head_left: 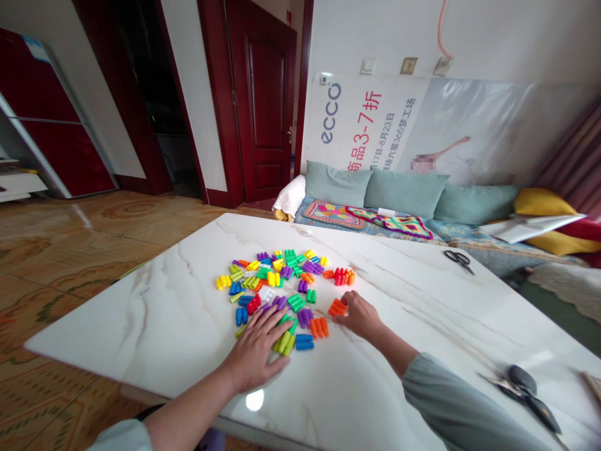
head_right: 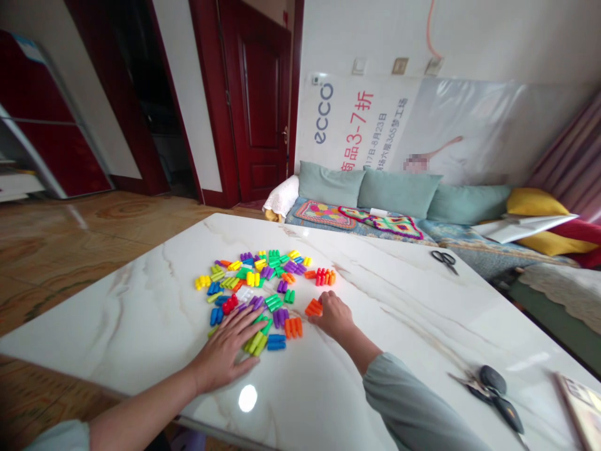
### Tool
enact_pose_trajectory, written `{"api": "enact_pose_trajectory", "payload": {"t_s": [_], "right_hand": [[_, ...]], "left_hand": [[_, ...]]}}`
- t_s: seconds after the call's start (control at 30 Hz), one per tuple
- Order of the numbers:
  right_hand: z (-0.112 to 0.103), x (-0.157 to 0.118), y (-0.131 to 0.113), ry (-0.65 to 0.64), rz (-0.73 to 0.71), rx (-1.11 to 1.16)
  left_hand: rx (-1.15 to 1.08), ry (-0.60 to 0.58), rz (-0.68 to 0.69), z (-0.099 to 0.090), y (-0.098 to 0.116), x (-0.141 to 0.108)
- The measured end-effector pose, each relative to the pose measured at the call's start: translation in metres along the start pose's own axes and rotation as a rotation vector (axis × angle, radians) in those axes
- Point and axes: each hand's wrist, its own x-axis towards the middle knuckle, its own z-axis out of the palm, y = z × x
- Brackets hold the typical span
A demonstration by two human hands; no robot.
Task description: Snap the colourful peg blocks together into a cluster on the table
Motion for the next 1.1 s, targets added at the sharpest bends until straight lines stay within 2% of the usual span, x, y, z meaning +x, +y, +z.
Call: {"api": "enact_pose_trajectory", "payload": {"t_s": [0.27,0.47,0.73,0.9,1.1], "right_hand": [[-0.006,0.014,0.012,0.064,0.016,0.274],[-0.023,0.024,0.030,0.243,0.139,0.246],[-0.028,0.057,0.071,0.283,0.356,0.073],[-0.022,0.075,0.067,0.266,0.377,0.102],[-0.023,0.077,0.057,0.228,0.336,0.205]], "left_hand": [[0.009,0.010,0.008,0.001,0.000,0.000],[0.003,0.008,0.005,0.002,-0.001,0.000],[-0.011,0.039,0.014,0.002,-0.001,-0.001],[-0.009,0.029,0.012,0.002,-0.001,-0.001],[-0.011,0.032,0.016,0.002,-0.001,-0.001]]}}
